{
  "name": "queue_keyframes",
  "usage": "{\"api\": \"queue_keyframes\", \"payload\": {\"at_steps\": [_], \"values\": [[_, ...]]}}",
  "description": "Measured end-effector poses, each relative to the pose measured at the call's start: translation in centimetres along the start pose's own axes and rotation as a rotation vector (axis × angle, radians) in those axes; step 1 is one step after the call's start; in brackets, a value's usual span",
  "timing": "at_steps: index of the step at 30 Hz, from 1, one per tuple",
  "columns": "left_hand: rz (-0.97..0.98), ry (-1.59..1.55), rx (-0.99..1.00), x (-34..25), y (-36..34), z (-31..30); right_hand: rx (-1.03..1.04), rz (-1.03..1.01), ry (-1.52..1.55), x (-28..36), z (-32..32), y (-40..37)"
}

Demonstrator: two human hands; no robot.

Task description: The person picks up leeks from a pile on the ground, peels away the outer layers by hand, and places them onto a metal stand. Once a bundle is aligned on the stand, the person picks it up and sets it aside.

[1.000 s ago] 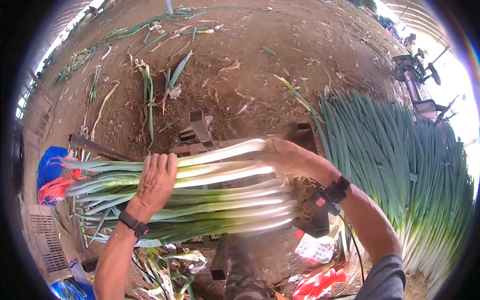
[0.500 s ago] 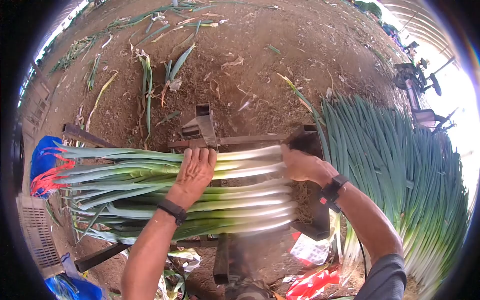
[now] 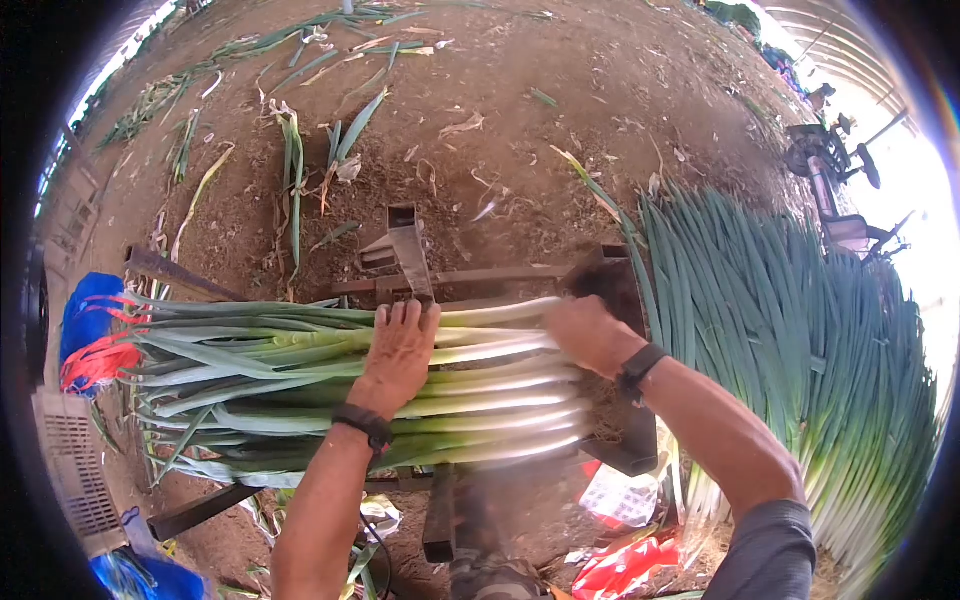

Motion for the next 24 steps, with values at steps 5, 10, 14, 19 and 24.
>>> {"api": "queue_keyframes", "payload": {"at_steps": [5,10,14,19,24], "values": [[-0.005,-0.119,0.06,-0.1,0.0,-1.0,-0.057,-0.044,-0.198,1.7,0.7,0.2],[0.062,-0.187,0.018,1.2,-1.5,-1.9,-0.096,-0.002,-0.303,2.3,2.2,1.1],[0.016,-0.345,-0.09,2.8,-3.1,-5.3,-0.117,0.003,-0.255,1.9,3.5,0.6],[0.002,-0.243,-0.163,3.8,-5.3,-4.6,0.249,0.106,0.222,0.3,1.6,0.5],[-0.088,-0.235,-0.071,2.5,-5.7,-2.9,0.206,0.119,0.203,0.4,1.9,0.2]]}}
Point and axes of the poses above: each hand's wrist, its own y-axis towards the middle knuckle, its own z-axis out of the palm, x = y × z, the point moved 1 cm from there along y, towards the middle knuckle, and after that the axes turned 12 degrees about z, right-handed, at the moved point
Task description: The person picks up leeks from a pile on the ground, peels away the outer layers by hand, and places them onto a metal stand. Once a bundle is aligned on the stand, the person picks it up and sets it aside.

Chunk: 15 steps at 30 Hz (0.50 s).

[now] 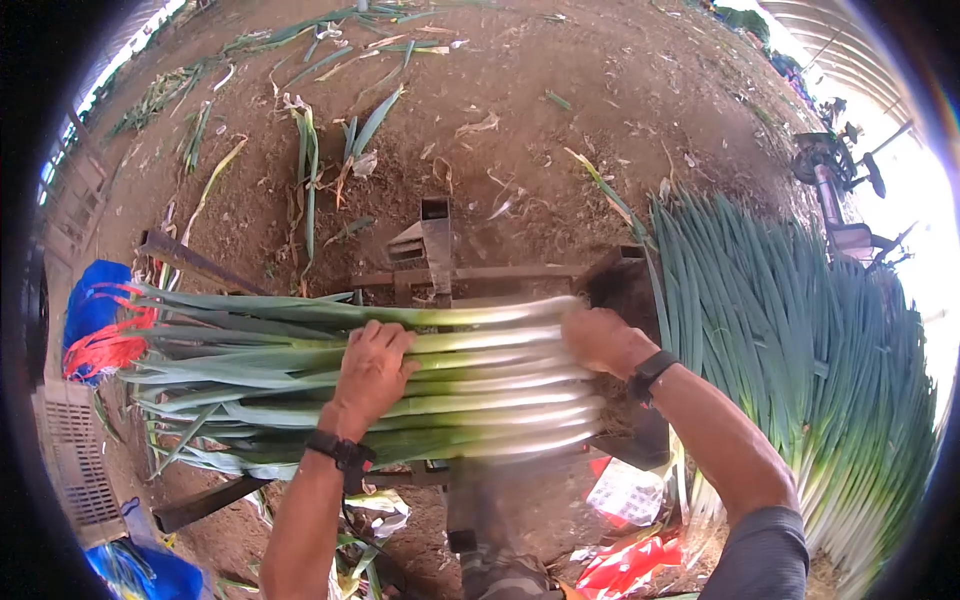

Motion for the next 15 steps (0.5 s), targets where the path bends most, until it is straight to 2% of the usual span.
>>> {"api": "queue_keyframes", "payload": {"at_steps": [3,6,9,12,15], "values": [[0.014,0.01,-0.074,0.0,-0.6,0.8,-0.014,-0.062,-0.112,0.5,-1.7,0.1],[0.025,0.024,-0.121,-0.3,-0.7,0.5,-0.155,-0.043,-0.029,2.2,-4.2,0.3],[0.002,-0.042,-0.1,-0.2,-0.4,0.1,0.002,-0.011,0.258,2.2,-3.2,1.7],[-0.006,-0.061,-0.116,0.2,-0.4,0.2,-0.01,-0.038,0.369,1.5,-1.8,2.1],[-0.001,0.014,-0.09,0.0,0.0,-0.7,0.052,-0.041,0.329,1.4,-1.4,1.7]]}}
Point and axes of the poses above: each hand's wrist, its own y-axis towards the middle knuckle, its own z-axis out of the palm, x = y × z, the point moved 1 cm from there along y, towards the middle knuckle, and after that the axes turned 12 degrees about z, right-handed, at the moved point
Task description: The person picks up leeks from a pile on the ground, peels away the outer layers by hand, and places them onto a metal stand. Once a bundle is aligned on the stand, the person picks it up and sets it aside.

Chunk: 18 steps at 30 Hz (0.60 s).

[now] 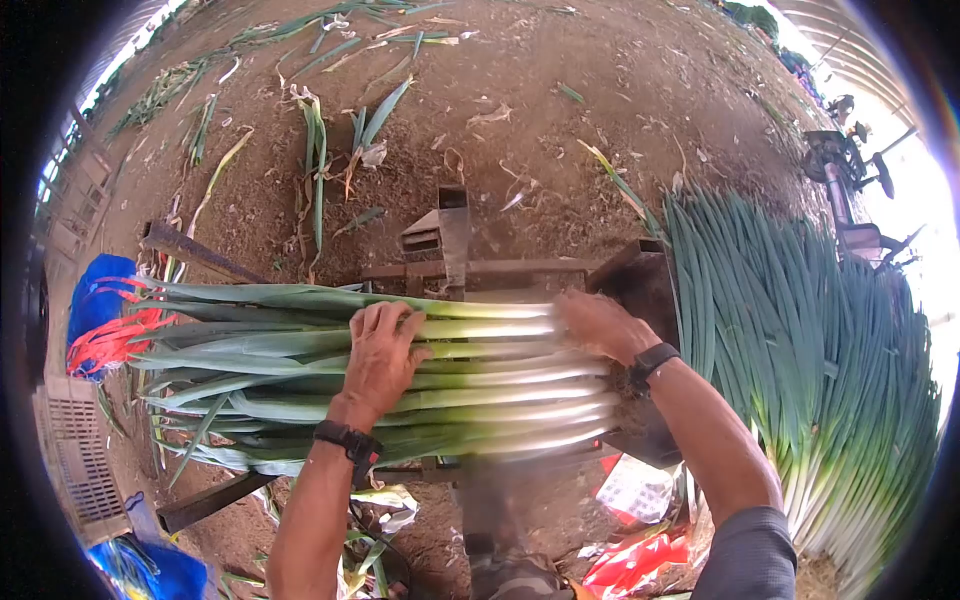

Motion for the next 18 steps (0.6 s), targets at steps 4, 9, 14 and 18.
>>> {"api": "queue_keyframes", "payload": {"at_steps": [4,9,14,18], "values": [[0.061,0.22,-0.093,0.6,0.6,-0.3,0.035,-0.007,0.01,0.4,0.0,-0.3],[-0.047,0.169,0.122,1.8,0.3,0.0,-0.001,-0.037,0.019,0.4,0.6,-0.5],[-0.08,0.137,0.164,0.6,-0.8,-0.2,-0.054,-0.05,0.03,0.1,1.8,-1.2],[-0.05,0.112,0.124,1.3,-1.1,0.3,-0.07,-0.081,0.015,-0.4,2.7,-0.7]]}}
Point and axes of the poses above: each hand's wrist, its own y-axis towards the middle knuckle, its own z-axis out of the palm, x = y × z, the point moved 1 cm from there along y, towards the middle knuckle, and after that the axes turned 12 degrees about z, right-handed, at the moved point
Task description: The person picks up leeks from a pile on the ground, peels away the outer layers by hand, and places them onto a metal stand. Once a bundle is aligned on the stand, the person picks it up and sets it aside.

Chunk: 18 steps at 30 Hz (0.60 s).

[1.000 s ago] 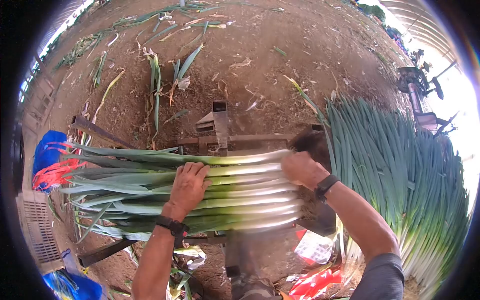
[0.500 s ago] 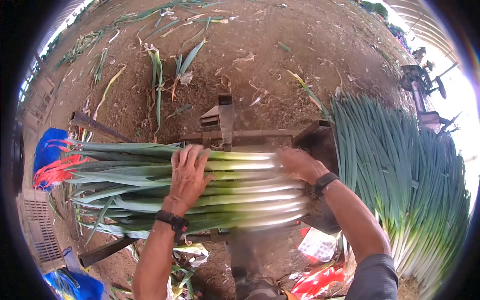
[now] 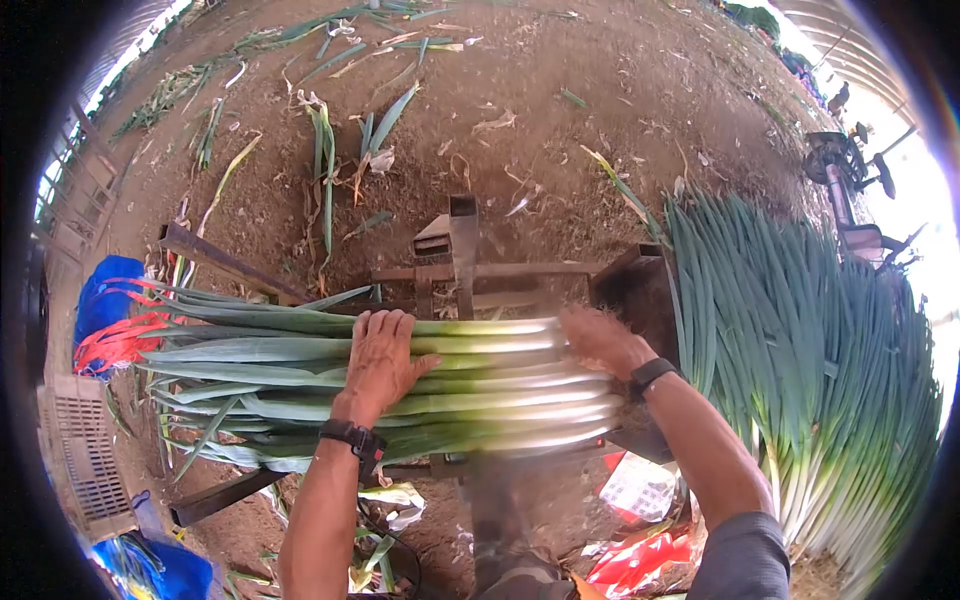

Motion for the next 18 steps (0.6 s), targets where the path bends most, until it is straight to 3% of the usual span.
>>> {"api": "queue_keyframes", "payload": {"at_steps": [5,11,18], "values": [[-0.021,-0.008,0.001,-0.2,-0.5,0.8,-0.052,0.01,0.023,0.3,0.5,-0.3],[-0.083,-0.038,0.186,-1.0,0.8,-1.5,0.001,-0.019,-0.063,0.9,-0.5,0.2],[-0.074,-0.078,0.126,-0.7,1.3,-2.1,0.029,0.028,-0.073,1.0,-1.2,0.2]]}}
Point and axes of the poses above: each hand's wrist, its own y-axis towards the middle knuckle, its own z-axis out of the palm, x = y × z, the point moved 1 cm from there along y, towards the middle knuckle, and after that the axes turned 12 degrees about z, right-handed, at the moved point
